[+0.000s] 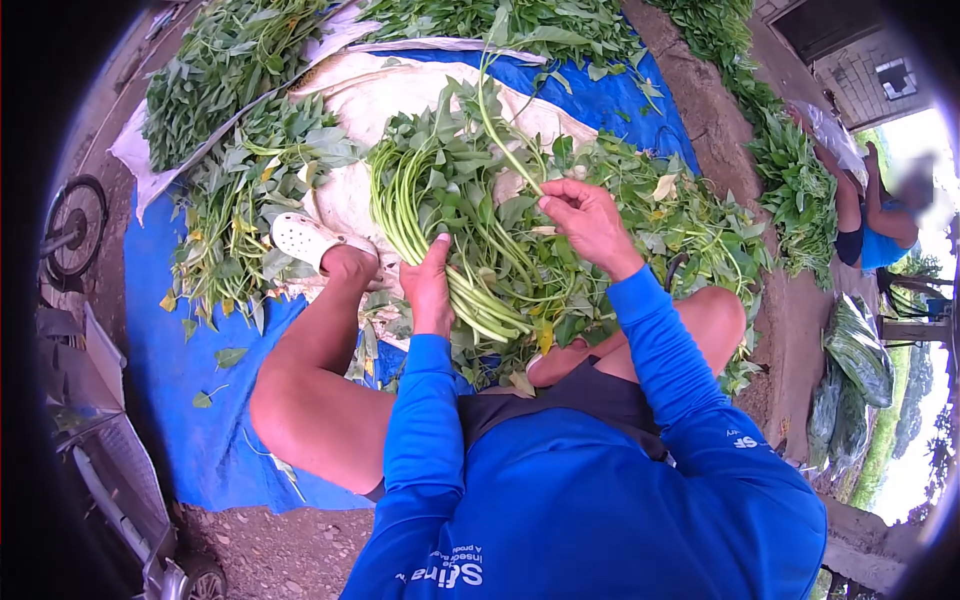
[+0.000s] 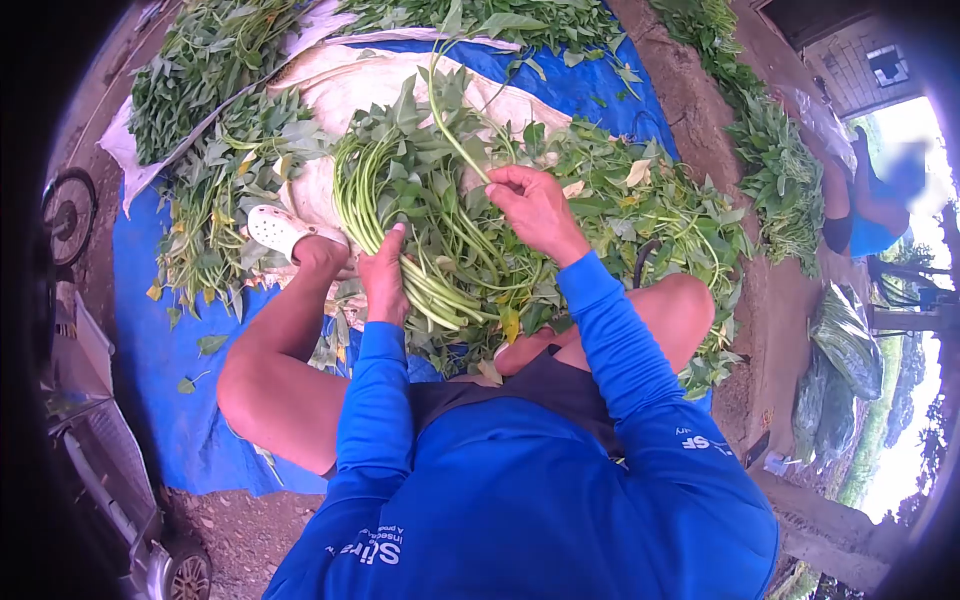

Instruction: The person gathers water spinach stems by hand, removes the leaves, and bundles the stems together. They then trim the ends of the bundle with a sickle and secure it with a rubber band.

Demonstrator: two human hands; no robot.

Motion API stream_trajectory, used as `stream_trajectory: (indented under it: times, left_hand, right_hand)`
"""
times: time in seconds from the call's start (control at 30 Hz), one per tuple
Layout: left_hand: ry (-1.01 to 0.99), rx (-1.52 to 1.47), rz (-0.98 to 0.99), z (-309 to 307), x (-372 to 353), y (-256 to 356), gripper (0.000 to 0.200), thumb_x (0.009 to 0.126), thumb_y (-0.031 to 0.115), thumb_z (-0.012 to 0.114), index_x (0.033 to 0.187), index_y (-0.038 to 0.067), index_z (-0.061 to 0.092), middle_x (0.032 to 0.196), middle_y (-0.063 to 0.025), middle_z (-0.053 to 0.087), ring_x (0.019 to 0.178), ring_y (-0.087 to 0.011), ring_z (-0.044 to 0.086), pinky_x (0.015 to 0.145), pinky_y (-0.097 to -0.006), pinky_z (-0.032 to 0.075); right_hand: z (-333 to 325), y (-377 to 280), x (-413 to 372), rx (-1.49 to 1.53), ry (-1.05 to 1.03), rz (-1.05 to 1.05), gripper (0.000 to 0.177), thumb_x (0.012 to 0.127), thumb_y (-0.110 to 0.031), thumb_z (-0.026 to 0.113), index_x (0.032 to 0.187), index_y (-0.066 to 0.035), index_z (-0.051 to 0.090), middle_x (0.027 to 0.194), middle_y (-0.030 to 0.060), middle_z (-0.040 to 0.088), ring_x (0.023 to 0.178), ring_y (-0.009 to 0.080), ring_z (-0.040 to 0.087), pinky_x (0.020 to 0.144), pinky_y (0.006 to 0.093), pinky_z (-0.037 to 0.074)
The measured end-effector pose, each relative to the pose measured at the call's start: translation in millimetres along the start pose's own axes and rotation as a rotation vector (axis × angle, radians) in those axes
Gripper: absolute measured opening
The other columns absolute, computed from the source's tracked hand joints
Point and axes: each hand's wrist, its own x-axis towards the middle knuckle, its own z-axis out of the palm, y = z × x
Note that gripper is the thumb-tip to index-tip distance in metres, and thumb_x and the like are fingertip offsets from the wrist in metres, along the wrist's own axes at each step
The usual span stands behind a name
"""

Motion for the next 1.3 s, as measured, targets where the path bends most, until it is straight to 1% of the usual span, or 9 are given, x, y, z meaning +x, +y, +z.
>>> stream_trajectory:
  times: [0.23, 0.4, 0.53, 0.63, 0.73, 0.9, 1.0, 1.13, 1.3]
  left_hand:
    - [-0.221, -0.166, -0.503, -38.6, 20.8, -69.6, 0.046, 0.099, 0.054, 0.078, 0.100, 0.010, 0.065, 0.085, -0.0054, 0.066, 0.069, -0.0230, 0.068, 0.065, -0.0400, 0.062]
    - [0.147, 0.160, -0.129, -32.3, 4.0, -96.2, 0.065, 0.092, 0.035, 0.090, 0.130, -0.010, 0.062, 0.113, -0.0163, 0.073, 0.094, -0.0266, 0.072, 0.079, -0.0397, 0.060]
    - [-0.028, 0.055, -0.458, -43.6, 7.4, -73.7, 0.028, 0.091, 0.015, 0.083, 0.106, -0.005, 0.070, 0.085, -0.0112, 0.071, 0.070, -0.0222, 0.069, 0.062, -0.0379, 0.061]
    - [-0.157, 0.038, -0.565, -28.9, -7.1, -28.4, 0.026, 0.094, 0.021, 0.082, 0.106, 0.004, 0.066, 0.074, -0.0040, 0.064, 0.057, -0.0153, 0.064, 0.052, -0.0334, 0.059]
    - [-0.340, 0.201, -0.593, -10.6, -21.9, 19.1, 0.025, 0.094, 0.024, 0.082, 0.106, 0.005, 0.070, 0.077, -0.0038, 0.068, 0.057, -0.0144, 0.064, 0.054, -0.0323, 0.060]
    - [-0.398, 0.050, -0.664, -11.8, -15.4, 30.9, 0.026, 0.096, 0.026, 0.083, 0.111, 0.008, 0.073, 0.093, -0.0057, 0.074, 0.068, -0.0187, 0.073, 0.061, -0.0340, 0.064]
    - [-0.333, 0.036, -0.541, -16.2, -7.1, 32.1, 0.025, 0.098, 0.026, 0.082, 0.113, 0.009, 0.071, 0.091, -0.0047, 0.073, 0.070, -0.0169, 0.071, 0.064, -0.0329, 0.063]
    - [-0.309, 0.001, -0.477, -13.5, 0.1, 35.4, 0.027, 0.099, 0.028, 0.080, 0.107, 0.004, 0.071, 0.087, -0.0055, 0.071, 0.067, -0.0162, 0.069, 0.059, -0.0325, 0.061]
    - [-0.306, 0.038, -0.407, -7.7, 0.4, 32.2, 0.028, 0.099, 0.029, 0.080, 0.109, 0.004, 0.071, 0.089, -0.0052, 0.071, 0.068, -0.0161, 0.068, 0.059, -0.0325, 0.060]
  right_hand:
    - [101.6, 89.8, -44.6, -0.185, -0.206, 0.236, 0.023, 0.102, -0.018, 0.069, 0.112, 0.000, 0.081, 0.084, 0.0063, 0.074, 0.075, 0.0127, 0.066, 0.072, 0.0326, 0.054]
    - [144.5, 123.2, -61.0, -0.228, -0.182, 0.185, 0.023, 0.102, -0.017, 0.069, 0.114, -0.001, 0.081, 0.095, 0.0096, 0.079, 0.086, 0.0139, 0.069, 0.080, 0.0330, 0.056]
    - [117.6, 93.7, -32.9, -0.141, -0.216, 0.173, 0.026, 0.101, -0.024, 0.071, 0.106, 0.001, 0.078, 0.098, 0.0125, 0.079, 0.090, 0.0233, 0.074, 0.084, 0.0399, 0.058]
    - [101.1, 74.7, 44.4, 0.157, 0.206, -0.037, 0.030, 0.101, -0.027, 0.073, 0.108, 0.003, 0.074, 0.092, 0.0061, 0.074, 0.083, 0.0151, 0.065, 0.080, 0.0339, 0.054]
    - [99.3, 57.1, 126.5, 0.242, 0.217, -0.157, 0.026, 0.105, -0.027, 0.069, 0.112, -0.003, 0.075, 0.090, -0.0019, 0.066, 0.083, 0.0095, 0.057, 0.077, 0.0260, 0.047]
    - [112.6, 21.3, 167.9, 0.372, -0.271, 0.110, 0.033, 0.104, -0.034, 0.071, 0.118, -0.005, 0.076, 0.108, 0.0031, 0.072, 0.085, 0.0144, 0.065, 0.081, 0.0298, 0.056]
    - [77.6, -14.6, 136.7, 0.081, 0.098, -0.235, 0.030, 0.102, -0.030, 0.075, 0.116, -0.003, 0.077, 0.112, 0.0045, 0.073, 0.090, 0.0138, 0.068, 0.081, 0.0307, 0.057]
    - [28.9, -33.3, 30.3, 0.138, -0.447, -0.190, 0.016, 0.099, -0.010, 0.073, 0.113, -0.003, 0.077, 0.121, 0.0071, 0.075, 0.102, 0.0124, 0.070, 0.087, 0.0296, 0.057]
    - [52.7, -3.6, -59.1, -0.150, -0.453, -0.522, 0.026, 0.093, -0.001, 0.069, 0.119, -0.002, 0.076, 0.123, 0.0135, 0.072, 0.106, 0.0345, 0.071, 0.093, 0.0439, 0.058]
